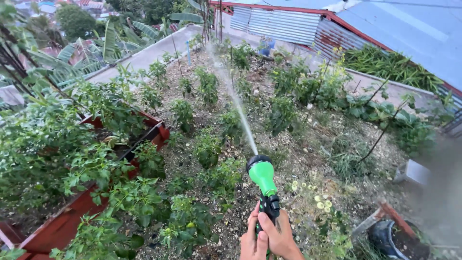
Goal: Watering various plants in a rooftop garden using a hose with a spray nozzle.
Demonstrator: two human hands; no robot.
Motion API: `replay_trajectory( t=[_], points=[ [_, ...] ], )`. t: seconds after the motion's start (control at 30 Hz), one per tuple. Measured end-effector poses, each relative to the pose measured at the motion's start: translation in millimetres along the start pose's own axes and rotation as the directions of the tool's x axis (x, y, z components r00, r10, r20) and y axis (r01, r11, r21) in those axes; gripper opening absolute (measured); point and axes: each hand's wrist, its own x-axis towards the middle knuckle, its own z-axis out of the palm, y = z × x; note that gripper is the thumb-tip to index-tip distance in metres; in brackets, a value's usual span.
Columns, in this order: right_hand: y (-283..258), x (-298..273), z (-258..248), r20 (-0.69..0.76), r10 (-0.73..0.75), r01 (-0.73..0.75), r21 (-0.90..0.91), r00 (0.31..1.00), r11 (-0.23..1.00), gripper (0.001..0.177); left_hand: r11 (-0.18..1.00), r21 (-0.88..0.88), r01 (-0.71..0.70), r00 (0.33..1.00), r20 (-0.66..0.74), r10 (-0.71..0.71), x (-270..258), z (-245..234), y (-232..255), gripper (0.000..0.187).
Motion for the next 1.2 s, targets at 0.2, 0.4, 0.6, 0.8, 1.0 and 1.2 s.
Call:
replay_trajectory(
  t=[0.2,0.4,0.6,0.8,1.0,1.2],
  points=[
    [24,-1,5,-0.081,-0.002,-0.004,-0.068,0.997,0.998,0.024,0.999,-0.042,0.023,1.000,0.001,-0.023,1,-9,5,0.085],
    [9,4,12,-0.096,-0.069,0.060,-0.094,0.993,0.994,0.026,0.990,-0.100,0.095,0.995,0.001,-0.095,2,-18,23,0.084],
    [-46,6,30,0.050,-0.036,0.038,-0.034,0.998,0.999,0.031,0.985,-0.142,0.095,0.995,0.000,-0.096,9,-24,51,0.081],
    [-58,8,36,0.054,-0.086,0.090,-0.080,0.995,0.993,0.031,0.961,-0.206,0.183,0.983,0.045,-0.177,11,-28,67,0.086],
    [-40,11,33,0.065,-0.083,0.089,-0.096,0.994,0.991,0.030,0.963,-0.204,0.178,0.984,0.028,-0.176,10,-29,70,0.086],
    [-47,5,30,0.109,-0.096,0.101,-0.040,0.989,0.994,0.031,0.968,-0.189,0.167,0.986,0.021,-0.166,4,-23,69,0.086]
  ],
)
